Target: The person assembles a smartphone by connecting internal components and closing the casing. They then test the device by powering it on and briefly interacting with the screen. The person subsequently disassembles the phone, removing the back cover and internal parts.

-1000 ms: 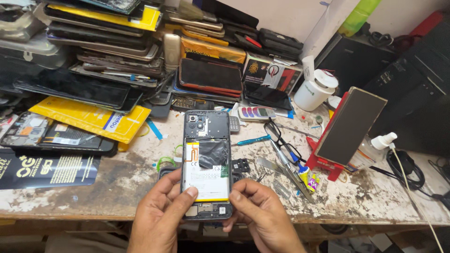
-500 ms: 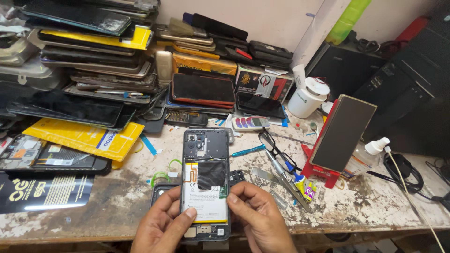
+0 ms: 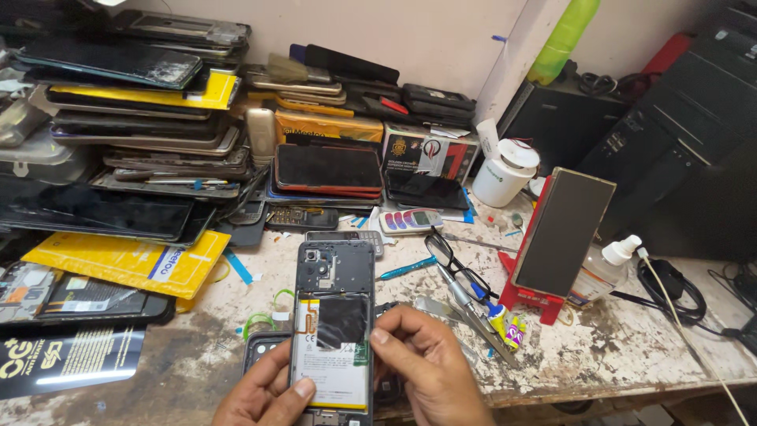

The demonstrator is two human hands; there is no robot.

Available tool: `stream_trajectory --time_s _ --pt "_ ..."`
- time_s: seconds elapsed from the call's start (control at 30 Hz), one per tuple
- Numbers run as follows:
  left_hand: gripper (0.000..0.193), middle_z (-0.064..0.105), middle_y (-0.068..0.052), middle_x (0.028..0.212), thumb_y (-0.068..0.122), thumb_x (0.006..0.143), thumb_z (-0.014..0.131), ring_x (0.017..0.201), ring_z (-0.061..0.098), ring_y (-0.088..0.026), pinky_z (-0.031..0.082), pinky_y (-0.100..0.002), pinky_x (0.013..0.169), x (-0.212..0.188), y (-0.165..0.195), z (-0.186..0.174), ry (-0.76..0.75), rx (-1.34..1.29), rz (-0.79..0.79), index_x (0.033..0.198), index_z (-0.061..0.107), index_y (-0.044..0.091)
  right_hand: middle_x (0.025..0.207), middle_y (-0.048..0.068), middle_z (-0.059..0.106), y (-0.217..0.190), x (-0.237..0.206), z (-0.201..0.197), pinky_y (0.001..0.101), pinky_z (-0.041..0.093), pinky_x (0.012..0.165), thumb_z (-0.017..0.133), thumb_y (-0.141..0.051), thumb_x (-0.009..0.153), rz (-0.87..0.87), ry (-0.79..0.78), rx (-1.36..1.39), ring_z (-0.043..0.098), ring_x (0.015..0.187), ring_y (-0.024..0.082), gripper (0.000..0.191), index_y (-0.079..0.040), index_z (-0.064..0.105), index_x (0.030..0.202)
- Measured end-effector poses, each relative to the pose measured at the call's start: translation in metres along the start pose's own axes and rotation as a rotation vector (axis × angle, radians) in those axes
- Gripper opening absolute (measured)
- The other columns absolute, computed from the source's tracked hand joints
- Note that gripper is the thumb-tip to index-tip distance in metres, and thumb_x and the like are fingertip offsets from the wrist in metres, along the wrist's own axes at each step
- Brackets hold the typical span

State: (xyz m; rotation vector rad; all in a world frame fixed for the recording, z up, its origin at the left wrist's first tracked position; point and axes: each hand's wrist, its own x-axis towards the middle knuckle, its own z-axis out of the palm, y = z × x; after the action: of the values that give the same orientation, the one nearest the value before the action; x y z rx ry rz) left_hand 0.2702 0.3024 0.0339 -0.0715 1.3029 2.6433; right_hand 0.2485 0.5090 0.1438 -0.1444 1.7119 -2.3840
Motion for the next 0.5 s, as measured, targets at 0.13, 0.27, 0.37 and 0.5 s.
stream_trajectory --time_s 0.13,0.27,0.37,0.5 --pt "0.063 0.071 -0.027 0.133 -0.005 0.088 0.057 0.128 0.065 -0.030 0.045 -0.044 0.111 0.007 -0.003 -0.003 -0.076 -0.066 -0.055 0.150 0.045 -0.006 0.081 0.006 0.071 -0.003 0.002 0.001 0.0286 0.055 0.062 0.069 -0.009 0.092 0.014 0.027 -0.022 0.068 0.068 0.013 0.010 0.001 0.068 0.091" --pt "0.063 0.066 -0.025 0.143 0.004 0.090 0.057 0.132 0.061 -0.030 0.045 -0.045 0.112 0.010 -0.001 -0.006 -0.226 -0.186 -0.174 0.152 0.044 -0.004 0.082 0.007 0.071 -0.014 0.001 0.005 0.0302 0.057 0.068 0.071 -0.008 0.092 -0.075 -0.030 -0.073 0.068 0.071 0.014 0.011 0.003 0.068 0.093" --pt "0.066 0.066 -0.023 0.142 0.008 0.090 0.058 0.131 0.062 -0.028 0.045 -0.045 0.112 0.011 0.001 -0.006 -0.244 -0.196 -0.236 0.154 0.044 -0.002 0.080 0.009 0.071 -0.024 -0.003 0.008 0.0321 0.059 0.069 0.072 -0.008 0.090 -0.047 -0.024 -0.096 0.070 0.071 0.015 0.013 0.004 0.068 0.093" --pt "0.067 0.067 -0.022 0.137 0.008 0.090 0.059 0.129 0.062 -0.027 0.047 -0.047 0.111 0.010 0.001 -0.003 -0.203 -0.222 -0.299 0.154 0.044 0.000 0.082 0.009 0.071 -0.028 -0.005 0.010 0.0332 0.059 0.070 0.073 -0.007 0.088 -0.041 -0.027 -0.095 0.070 0.073 0.016 0.013 0.004 0.068 0.094"
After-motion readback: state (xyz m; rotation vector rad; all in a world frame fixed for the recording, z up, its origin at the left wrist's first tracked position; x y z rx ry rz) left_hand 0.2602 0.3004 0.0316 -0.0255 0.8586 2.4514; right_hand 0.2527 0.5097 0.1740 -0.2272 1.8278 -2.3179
